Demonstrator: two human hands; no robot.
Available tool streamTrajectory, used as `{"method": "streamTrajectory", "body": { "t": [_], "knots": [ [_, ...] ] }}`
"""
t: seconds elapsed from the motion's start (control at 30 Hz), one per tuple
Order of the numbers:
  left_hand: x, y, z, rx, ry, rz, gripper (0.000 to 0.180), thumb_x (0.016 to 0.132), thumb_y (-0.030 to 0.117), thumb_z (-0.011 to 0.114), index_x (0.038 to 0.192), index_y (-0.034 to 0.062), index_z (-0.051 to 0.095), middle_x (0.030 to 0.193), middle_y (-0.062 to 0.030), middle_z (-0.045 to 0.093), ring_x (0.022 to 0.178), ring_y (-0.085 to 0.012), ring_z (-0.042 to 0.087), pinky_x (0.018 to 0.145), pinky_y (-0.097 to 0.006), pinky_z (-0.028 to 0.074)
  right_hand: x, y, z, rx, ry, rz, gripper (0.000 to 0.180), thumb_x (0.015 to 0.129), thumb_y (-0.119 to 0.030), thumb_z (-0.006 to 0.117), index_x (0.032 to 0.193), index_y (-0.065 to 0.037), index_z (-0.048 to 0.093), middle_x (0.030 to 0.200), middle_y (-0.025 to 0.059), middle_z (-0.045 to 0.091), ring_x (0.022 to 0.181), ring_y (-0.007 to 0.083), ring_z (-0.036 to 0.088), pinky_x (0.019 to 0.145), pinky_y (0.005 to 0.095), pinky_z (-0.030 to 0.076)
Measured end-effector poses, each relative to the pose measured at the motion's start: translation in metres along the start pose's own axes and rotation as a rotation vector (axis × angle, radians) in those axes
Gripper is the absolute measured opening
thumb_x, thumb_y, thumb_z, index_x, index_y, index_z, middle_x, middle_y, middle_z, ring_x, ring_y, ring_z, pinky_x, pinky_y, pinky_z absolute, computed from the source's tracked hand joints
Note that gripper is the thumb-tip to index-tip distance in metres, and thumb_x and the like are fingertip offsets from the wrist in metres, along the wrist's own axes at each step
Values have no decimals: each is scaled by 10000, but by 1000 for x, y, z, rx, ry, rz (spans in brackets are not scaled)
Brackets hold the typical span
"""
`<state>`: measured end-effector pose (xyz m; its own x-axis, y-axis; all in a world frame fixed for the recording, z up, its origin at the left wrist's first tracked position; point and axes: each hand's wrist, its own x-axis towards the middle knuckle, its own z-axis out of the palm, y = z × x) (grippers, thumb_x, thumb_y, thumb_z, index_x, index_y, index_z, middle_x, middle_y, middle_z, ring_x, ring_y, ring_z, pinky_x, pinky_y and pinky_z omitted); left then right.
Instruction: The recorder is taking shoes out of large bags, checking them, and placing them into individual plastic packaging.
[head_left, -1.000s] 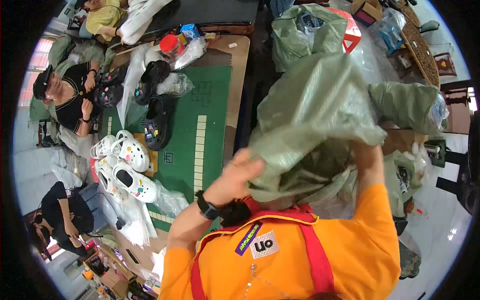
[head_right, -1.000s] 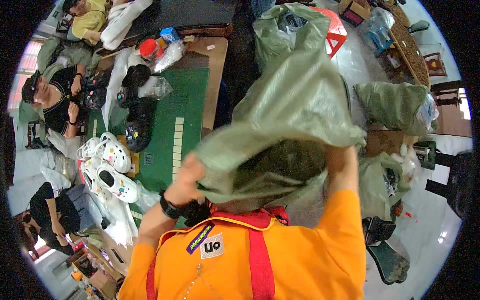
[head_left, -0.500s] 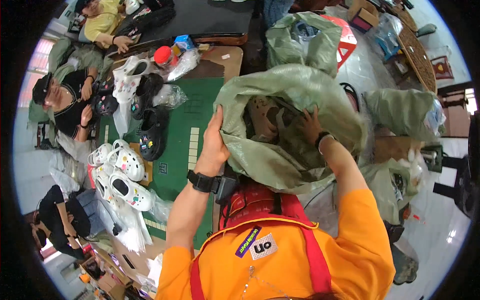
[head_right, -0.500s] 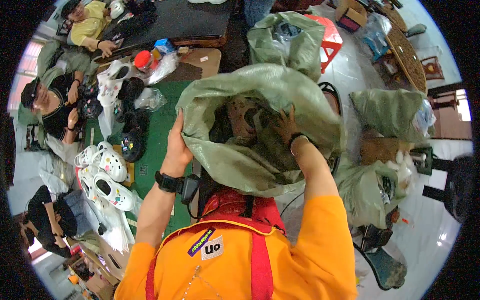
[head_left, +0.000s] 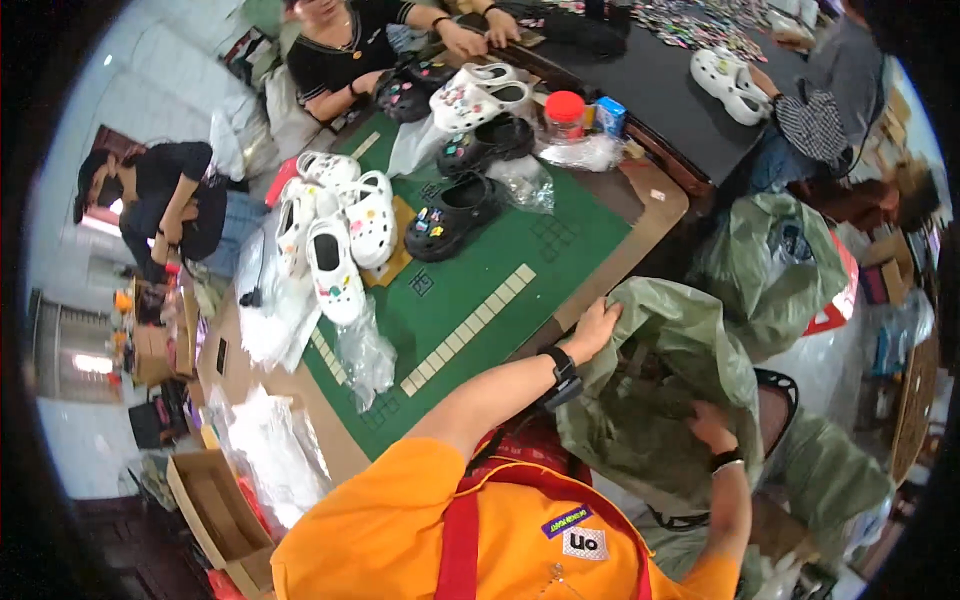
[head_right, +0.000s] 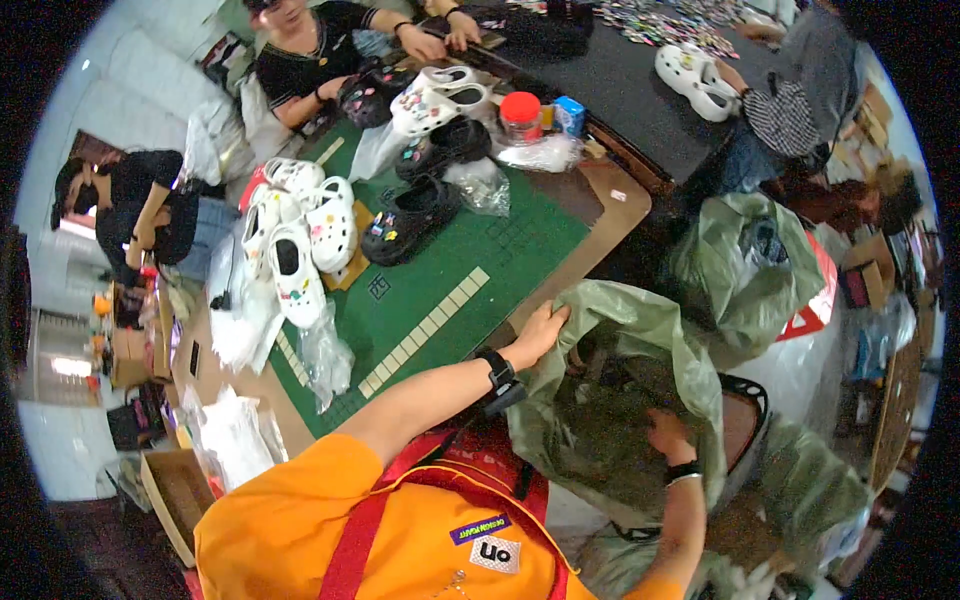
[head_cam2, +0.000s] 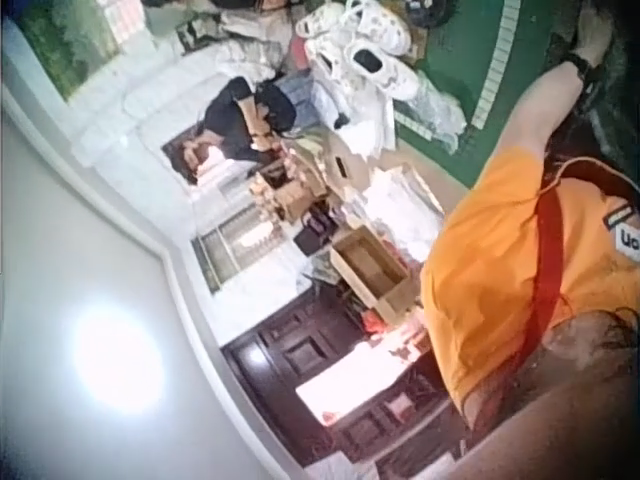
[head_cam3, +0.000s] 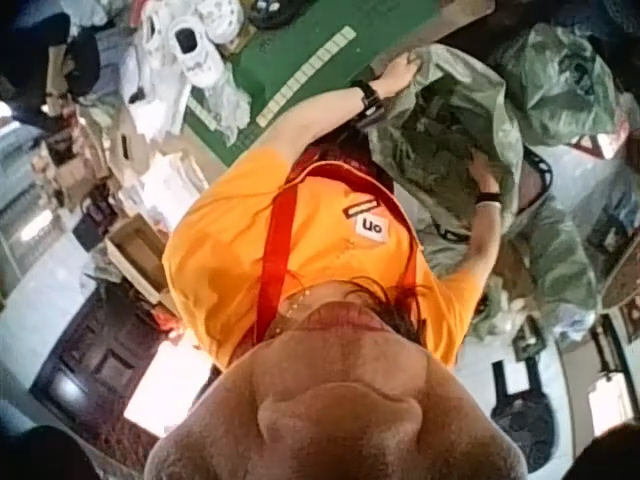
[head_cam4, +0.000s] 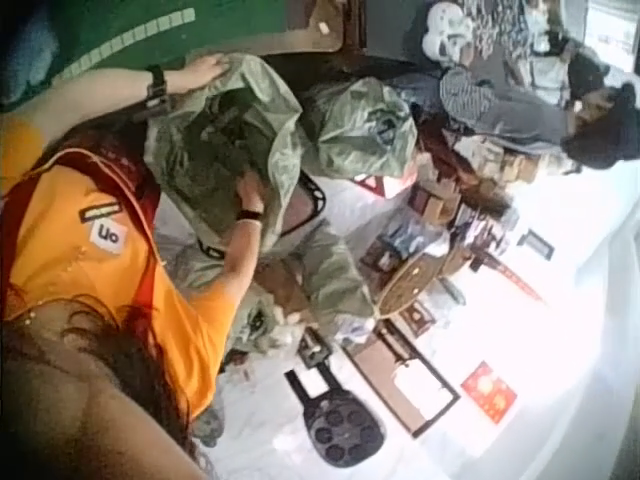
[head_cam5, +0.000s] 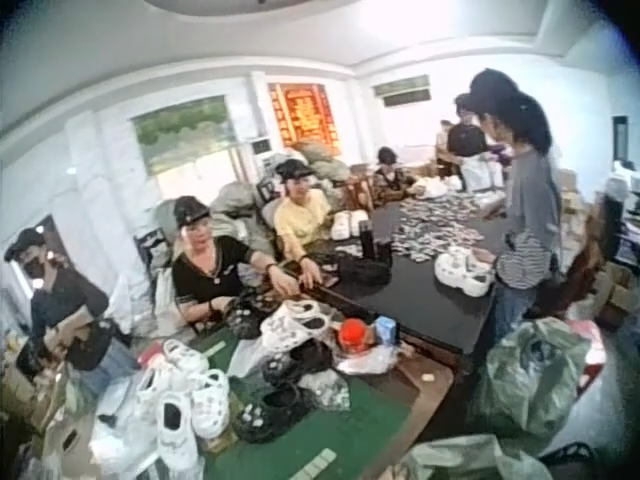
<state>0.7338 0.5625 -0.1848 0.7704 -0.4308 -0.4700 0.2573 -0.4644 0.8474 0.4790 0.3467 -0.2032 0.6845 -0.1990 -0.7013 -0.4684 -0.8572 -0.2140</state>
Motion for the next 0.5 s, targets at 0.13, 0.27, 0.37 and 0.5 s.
{"method": "streamTrajectory", "body": {
  "t": [0.13,0.27,0.37,0.5],
  "knots": [
    [12,-15,-18,43,95,37,533,817,383,429,1136,-44,405,1038,-275,508,972,-413,476,823,-425,372,16,-62,-44,1397,348,-123,625,837,-426,460,1340,-131,236,1355,124,265,1189,300,341,861,456,362],
    [13,-17,-34,113,99,27,513,813,362,439,1173,-1,383,1044,-255,513,966,-401,484,812,-435,377,22,-48,-73,1608,543,70,668,870,-444,383,1367,-160,39,1391,115,178,1218,305,296,918,470,305],
    [-5,-8,-42,135,183,29,522,804,340,467,1228,67,332,1139,-221,457,1033,-372,447,818,-465,363,44,-22,-60,1664,193,-109,654,876,-445,376,1363,-127,76,1357,128,251,1205,267,327,943,448,294],
    [-27,1,-50,423,272,102,541,815,275,500,1281,118,274,1257,-169,316,1146,-347,311,894,-501,259,1,-58,-66,1320,2,-246,627,870,-453,386,1326,-57,219,1302,127,342,1184,253,355,925,393,316]
  ]
}}
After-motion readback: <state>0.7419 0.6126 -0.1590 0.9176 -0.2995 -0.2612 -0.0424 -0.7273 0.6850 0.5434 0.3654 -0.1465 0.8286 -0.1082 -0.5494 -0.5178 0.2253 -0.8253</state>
